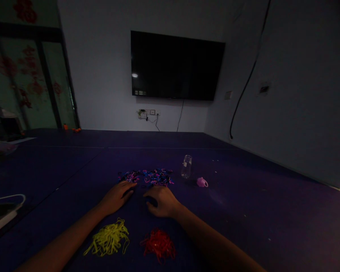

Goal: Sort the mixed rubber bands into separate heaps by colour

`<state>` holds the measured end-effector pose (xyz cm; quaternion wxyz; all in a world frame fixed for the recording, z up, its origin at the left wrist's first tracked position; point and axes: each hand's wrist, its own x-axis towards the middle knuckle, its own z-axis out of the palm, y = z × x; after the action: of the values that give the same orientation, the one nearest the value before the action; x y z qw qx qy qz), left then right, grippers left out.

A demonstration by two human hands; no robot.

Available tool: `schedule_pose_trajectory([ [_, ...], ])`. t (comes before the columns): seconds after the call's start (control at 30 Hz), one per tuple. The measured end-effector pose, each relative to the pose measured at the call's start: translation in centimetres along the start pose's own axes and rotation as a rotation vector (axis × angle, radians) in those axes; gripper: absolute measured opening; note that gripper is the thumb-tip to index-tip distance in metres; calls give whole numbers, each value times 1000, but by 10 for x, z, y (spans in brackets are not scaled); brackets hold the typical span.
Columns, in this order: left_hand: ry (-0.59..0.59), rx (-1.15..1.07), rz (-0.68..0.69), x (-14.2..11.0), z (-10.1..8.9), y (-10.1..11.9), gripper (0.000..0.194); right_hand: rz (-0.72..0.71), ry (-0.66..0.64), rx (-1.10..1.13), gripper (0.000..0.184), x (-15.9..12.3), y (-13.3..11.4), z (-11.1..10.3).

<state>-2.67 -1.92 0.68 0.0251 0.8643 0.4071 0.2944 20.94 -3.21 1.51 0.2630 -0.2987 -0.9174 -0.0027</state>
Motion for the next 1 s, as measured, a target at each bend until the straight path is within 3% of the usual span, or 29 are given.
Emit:
schedule_pose_trajectory([
  [0.17, -9, -2, 14, -1, -1, 0, 33, -114, -69, -93, 15, 2, -4, 2],
  [0.33, -12, -15, 0, -1, -1, 0, 33, -122, -63, -159, 15, 1, -5, 6],
  [0.4, -12, -21, 0, -1, -1, 0, 32, -30, 6, -161, 18, 1, -1, 5],
  [0.53, -22, -3, -7, 0, -1, 0, 31, 336, 226, -181, 24, 0, 20, -5],
  [0.63, -19, 28, -7, 0, -1, -1, 32, 502, 284, -192, 28, -5, 45, -14],
  [0.8, -4, 38, 7, -1, 1, -3, 31, 581, 275, -114, 48, -12, 71, -17],
  [1.0, -3, 48, 2, -1, 1, -1, 31, 533, 229, -81, 40, -10, 63, -15],
])
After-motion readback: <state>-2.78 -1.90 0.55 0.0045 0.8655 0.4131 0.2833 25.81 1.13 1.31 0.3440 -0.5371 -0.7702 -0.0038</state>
